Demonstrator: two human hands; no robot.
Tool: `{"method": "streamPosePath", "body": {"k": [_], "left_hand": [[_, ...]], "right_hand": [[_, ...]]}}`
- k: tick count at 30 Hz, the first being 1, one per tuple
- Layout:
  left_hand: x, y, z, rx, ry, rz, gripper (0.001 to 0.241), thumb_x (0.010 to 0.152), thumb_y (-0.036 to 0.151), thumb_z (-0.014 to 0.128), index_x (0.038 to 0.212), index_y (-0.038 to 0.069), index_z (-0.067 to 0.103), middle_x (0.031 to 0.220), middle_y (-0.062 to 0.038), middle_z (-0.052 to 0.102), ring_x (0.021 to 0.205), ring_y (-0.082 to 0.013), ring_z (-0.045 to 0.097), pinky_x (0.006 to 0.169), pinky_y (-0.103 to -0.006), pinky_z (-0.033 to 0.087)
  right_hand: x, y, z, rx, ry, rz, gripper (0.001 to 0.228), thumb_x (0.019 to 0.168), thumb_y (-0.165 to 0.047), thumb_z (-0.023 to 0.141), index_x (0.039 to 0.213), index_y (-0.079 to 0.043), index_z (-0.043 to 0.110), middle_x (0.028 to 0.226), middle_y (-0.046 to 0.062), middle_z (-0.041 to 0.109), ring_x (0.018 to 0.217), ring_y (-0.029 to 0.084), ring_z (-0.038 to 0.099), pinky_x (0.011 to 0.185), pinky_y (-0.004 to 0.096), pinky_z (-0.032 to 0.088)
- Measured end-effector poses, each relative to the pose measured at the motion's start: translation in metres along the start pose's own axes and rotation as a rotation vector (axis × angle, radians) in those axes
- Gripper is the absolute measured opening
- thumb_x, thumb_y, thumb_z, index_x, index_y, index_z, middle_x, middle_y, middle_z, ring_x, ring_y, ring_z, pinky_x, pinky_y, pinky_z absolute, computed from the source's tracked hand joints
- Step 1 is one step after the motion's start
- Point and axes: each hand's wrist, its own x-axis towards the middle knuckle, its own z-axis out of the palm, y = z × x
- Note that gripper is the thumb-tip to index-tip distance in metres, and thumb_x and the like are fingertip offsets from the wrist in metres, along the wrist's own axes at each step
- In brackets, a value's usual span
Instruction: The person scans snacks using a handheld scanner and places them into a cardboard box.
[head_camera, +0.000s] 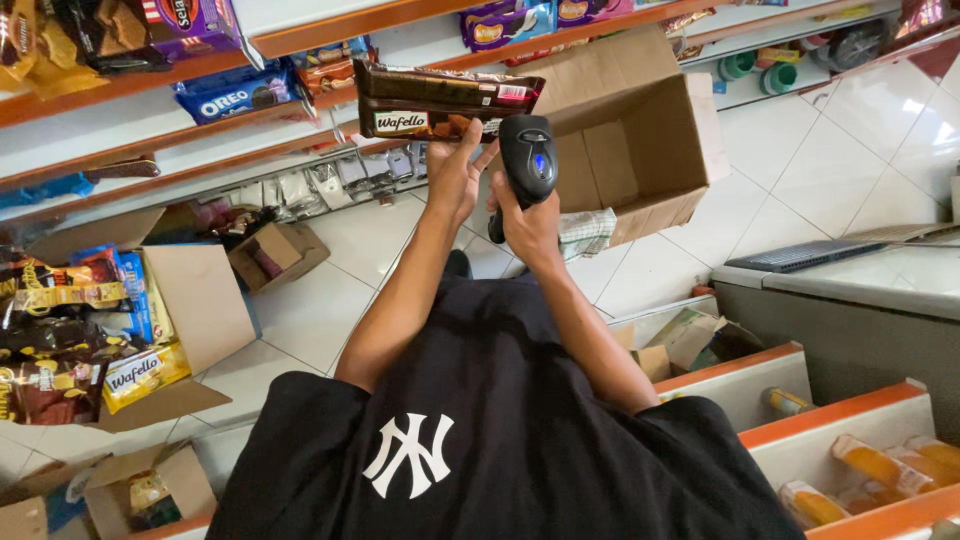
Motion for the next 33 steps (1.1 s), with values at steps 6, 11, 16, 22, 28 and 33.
{"method": "streamPosePath", "body": {"k": [6,11,16,22,28,33], "left_hand": [[-0.002,0.004,0.003,0.026,-0.035,0.035,0.012,0.097,0.008,0.074,0.106,0.005,0.067,0.104,-0.003,0.066,0.097,-0.0139,0.066,0.094,-0.0414,0.063],[-0.004,0.016,0.005,0.226,-0.090,0.304,0.026,0.093,0.005,0.078,0.114,0.006,0.064,0.109,-0.006,0.067,0.099,-0.0145,0.067,0.093,-0.0370,0.062],[-0.009,0.042,0.015,1.050,-0.222,0.855,0.027,0.085,0.000,0.085,0.108,0.007,0.073,0.135,-0.008,0.069,0.139,-0.0330,0.059,0.118,-0.0453,0.049],[-0.009,0.045,0.046,1.209,-0.292,0.938,0.030,0.083,0.008,0.089,0.109,0.011,0.073,0.141,-0.008,0.061,0.143,-0.0344,0.053,0.118,-0.0470,0.049],[-0.001,0.035,0.073,1.090,-0.356,0.757,0.055,0.090,0.009,0.087,0.138,0.016,0.063,0.159,-0.018,0.035,0.145,-0.0351,0.050,0.115,-0.0440,0.054],[-0.002,0.026,0.075,1.181,-0.389,0.631,0.063,0.094,-0.001,0.077,0.149,0.020,0.057,0.161,-0.012,0.041,0.146,-0.0306,0.053,0.114,-0.0400,0.055]], "right_hand": [[0.005,0.007,0.001,0.123,-0.007,-0.028,0.023,0.103,-0.021,0.067,0.099,0.002,0.065,0.078,0.004,0.068,0.068,0.013,0.066,0.063,0.029,0.054],[0.015,0.030,-0.011,0.516,0.083,0.170,0.025,0.101,-0.020,0.070,0.111,0.001,0.063,0.084,0.009,0.067,0.068,0.018,0.066,0.060,0.034,0.055],[0.025,0.045,-0.045,0.685,0.178,0.193,0.050,0.101,-0.023,0.072,0.143,-0.006,0.052,0.120,0.006,0.062,0.103,0.015,0.065,0.089,0.034,0.058],[0.018,0.039,-0.076,0.864,0.016,0.228,0.052,0.098,-0.011,0.070,0.143,-0.001,0.047,0.118,0.015,0.063,0.104,0.026,0.069,0.093,0.044,0.061],[0.035,0.013,-0.091,0.790,0.054,0.126,0.061,0.085,0.006,0.074,0.139,0.000,0.047,0.122,0.013,0.066,0.110,0.026,0.071,0.098,0.041,0.061],[0.076,0.014,-0.113,0.753,0.111,0.039,0.057,0.085,0.007,0.076,0.137,0.000,0.052,0.120,0.012,0.066,0.107,0.025,0.071,0.096,0.041,0.061]]}}
